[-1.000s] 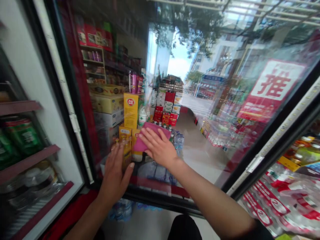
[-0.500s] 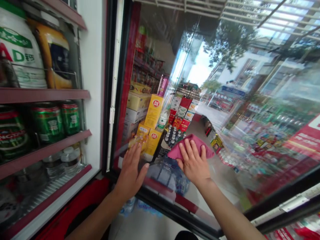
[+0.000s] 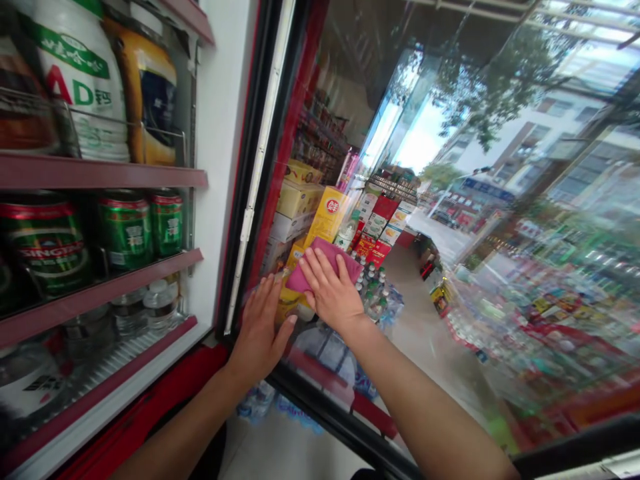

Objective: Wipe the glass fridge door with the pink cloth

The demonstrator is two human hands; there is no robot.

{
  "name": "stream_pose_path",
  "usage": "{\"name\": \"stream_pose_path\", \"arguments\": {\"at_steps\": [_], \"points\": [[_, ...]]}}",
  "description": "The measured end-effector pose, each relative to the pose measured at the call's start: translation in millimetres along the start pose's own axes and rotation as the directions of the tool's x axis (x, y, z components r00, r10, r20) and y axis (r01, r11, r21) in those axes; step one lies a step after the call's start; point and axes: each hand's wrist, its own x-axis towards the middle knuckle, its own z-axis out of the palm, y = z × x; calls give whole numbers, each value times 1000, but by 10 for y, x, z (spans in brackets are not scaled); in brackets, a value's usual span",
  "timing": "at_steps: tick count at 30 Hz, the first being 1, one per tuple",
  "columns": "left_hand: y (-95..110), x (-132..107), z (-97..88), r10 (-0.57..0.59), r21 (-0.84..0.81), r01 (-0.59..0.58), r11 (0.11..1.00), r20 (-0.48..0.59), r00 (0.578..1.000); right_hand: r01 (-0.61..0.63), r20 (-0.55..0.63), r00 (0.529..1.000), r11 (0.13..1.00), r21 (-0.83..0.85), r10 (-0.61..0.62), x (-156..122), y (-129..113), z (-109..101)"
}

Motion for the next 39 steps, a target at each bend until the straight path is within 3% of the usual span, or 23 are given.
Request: {"name": "stream_pose_path", "arguments": {"at_steps": [3, 6, 9, 16, 20, 25, 33, 39], "points": [[-79, -6, -12, -23, 35, 23, 999, -3, 1000, 38, -27, 999, 998, 40, -37, 252, -74, 79], [-132, -21, -11, -37, 54, 37, 998, -16, 999, 45, -18, 999, 997, 63, -44, 287, -59, 65], [-136, -19, 9, -32, 61, 33, 998, -29, 999, 33, 17, 999, 998, 59, -34, 81, 35, -36], [-77, 8, 10, -18, 7, 18, 1000, -20, 1000, -55, 41, 998, 998, 25, 54, -680, 364, -367], [-86, -5, -4, -26, -14, 26, 1000, -28, 999, -111, 69, 991, 994, -23, 112, -746, 422, -443], [-113, -23, -22, -41, -22, 40, 999, -25, 999, -108, 64, 992, 993, -54, 112, -405, 334, -376], [-164, -56, -17, -62, 1, 62, 998, -22, 998, 46, 43, 998, 999, 2, -46, 472, 196, -174], [-197, -76, -8, -64, 19, 65, 998, -26, 998, 84, -139, 988, 991, 106, -69, 908, 228, -64]]}}
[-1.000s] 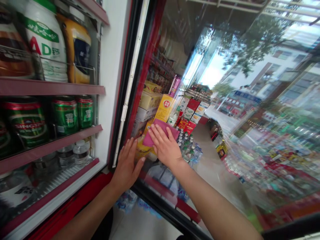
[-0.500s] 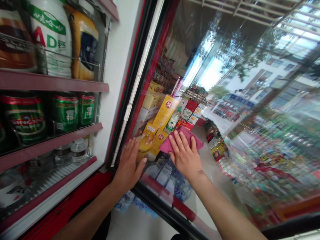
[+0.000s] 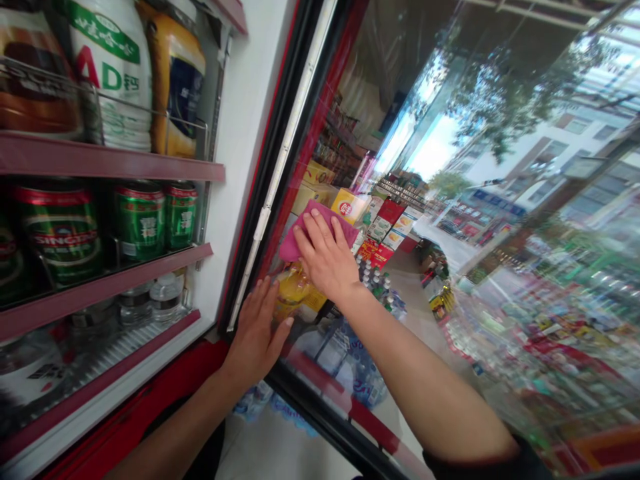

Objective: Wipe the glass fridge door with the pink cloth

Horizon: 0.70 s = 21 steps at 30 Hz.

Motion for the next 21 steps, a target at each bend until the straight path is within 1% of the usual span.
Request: {"name": "stream_pose_path", "arguments": {"at_steps": [2, 6, 8, 10, 12, 16, 21], "points": [[-20, -17, 0, -8, 7, 8, 1000, 8, 1000, -7, -30, 1000, 1000, 19, 8, 118, 54, 15], [-53, -56, 15, -15, 7, 15, 1000, 8, 1000, -31, -27, 999, 999, 43, 32, 430, 128, 29], [-69, -70, 35, -16, 8, 16, 1000, 11, 1000, -67, -33, 997, 996, 62, 69, 578, 100, 63], [-89, -83, 58, -31, 15, 30, 999, 21, 999, -78, -32, 996, 993, 87, 81, 671, 9, 130], [-110, -99, 71, -46, 23, 46, 999, 29, 999, -73, -17, 997, 993, 92, 75, 696, -127, 219], [-160, -139, 42, -61, 19, 60, 998, 16, 998, -101, 0, 995, 994, 39, 101, 626, -378, 365], [-267, -198, -26, -121, 3, 121, 993, -12, 993, -145, 17, 989, 988, 44, 144, 556, -524, 403]]}}
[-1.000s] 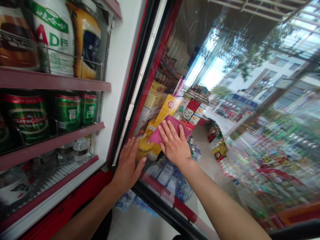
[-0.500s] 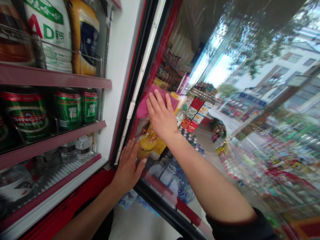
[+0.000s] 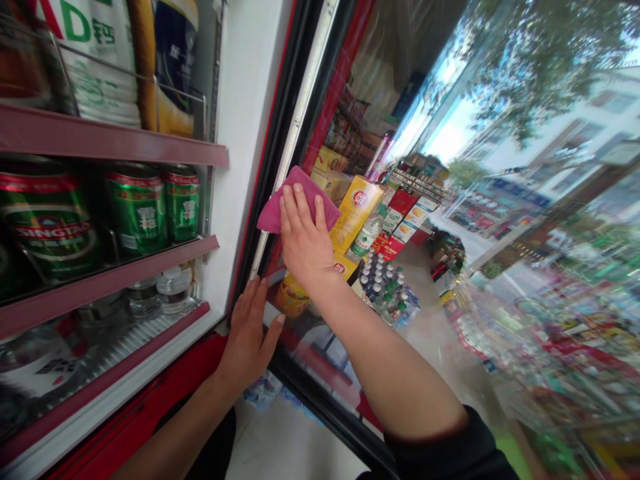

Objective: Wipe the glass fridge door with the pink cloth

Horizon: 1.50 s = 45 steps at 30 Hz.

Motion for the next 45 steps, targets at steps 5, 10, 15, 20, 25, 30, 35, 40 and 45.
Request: {"name": "stream_pose_path", "arguments": {"at_steps": [5, 10, 15, 20, 25, 30, 35, 40, 45], "points": [[-75, -70, -21, -53, -14, 53, 999, -12, 999, -27, 79, 997, 997, 66, 21, -167, -203, 85], [-101, -156, -50, -59, -10, 59, 998, 2, 998, -55, 126, 991, 989, 139, 37, -441, -483, 321], [-150, -213, -93, -55, 22, 55, 998, -16, 998, -37, 77, 997, 988, 148, 26, -699, -730, 586], [-213, -249, -175, -33, 51, 33, 998, -7, 999, -44, 203, 979, 969, 244, -7, -953, -943, 799], [-215, -250, -224, -16, 68, 16, 998, -1, 1000, 94, 244, 957, 965, 247, -156, -1165, -1014, 908], [-177, -238, -217, -22, 48, 22, 999, 7, 1000, 334, 186, 918, 936, 113, -350, -1042, -654, 645], [-175, -293, -158, -61, 22, 60, 998, 28, 998, 136, 5, 991, 991, -5, -136, -427, 109, -40], [-172, -357, -43, -84, 3, 84, 996, 70, 994, -71, -60, 996, 997, 26, 72, -183, 224, -184], [-236, -367, -12, -96, 22, 95, 995, 61, 994, 144, 57, 987, 984, 105, -151, -716, -401, 370]]}}
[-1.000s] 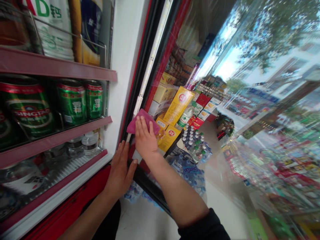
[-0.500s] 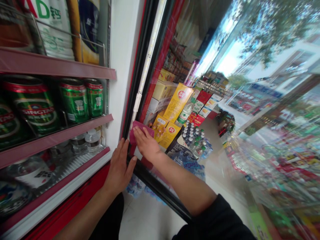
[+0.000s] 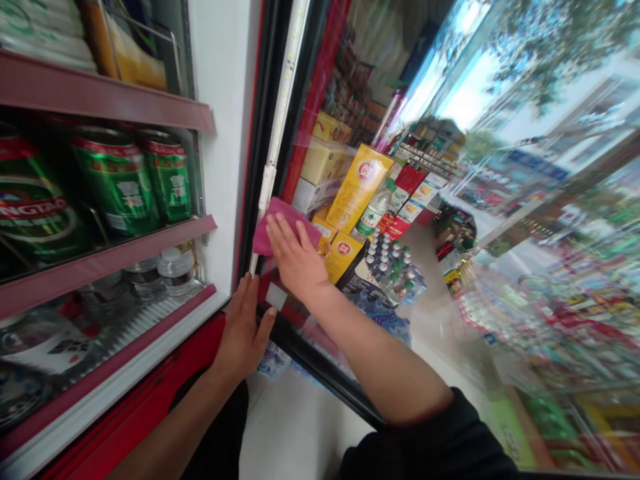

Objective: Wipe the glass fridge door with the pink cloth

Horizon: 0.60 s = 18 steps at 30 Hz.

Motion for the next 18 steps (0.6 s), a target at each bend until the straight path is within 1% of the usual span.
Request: {"name": "stream_pose_path", "arguments": {"at_steps": [2, 5, 8, 10, 12, 14, 16, 18], "points": [[-44, -6, -21, 4, 17, -4, 1000, -13, 1000, 20, 26, 999, 999, 34, -21, -207, -238, 249], [-102, -30, -64, 14, 42, -13, 999, -26, 1000, 34, 70, 997, 991, 126, -43, -453, -505, 535], [-131, -56, -99, 31, 68, -30, 997, -16, 999, 28, 89, 995, 985, 170, -44, -575, -676, 737], [-129, -61, -115, 41, 80, -40, 996, -8, 999, 27, 105, 994, 987, 160, -44, -582, -727, 811], [-108, -49, -125, 52, 84, -51, 995, -9, 999, 62, 147, 985, 984, 167, -87, -551, -714, 818], [-61, -24, -128, 59, 80, -58, 995, -11, 998, 105, 201, 970, 979, 172, -140, -521, -639, 752], [15, 5, -122, 63, 67, -62, 996, -6, 998, 121, 221, 964, 983, 138, -150, -537, -515, 613], [114, 21, -104, 75, 52, -76, 996, 7, 997, 85, 195, 976, 994, 73, -98, -639, -357, 406]]}}
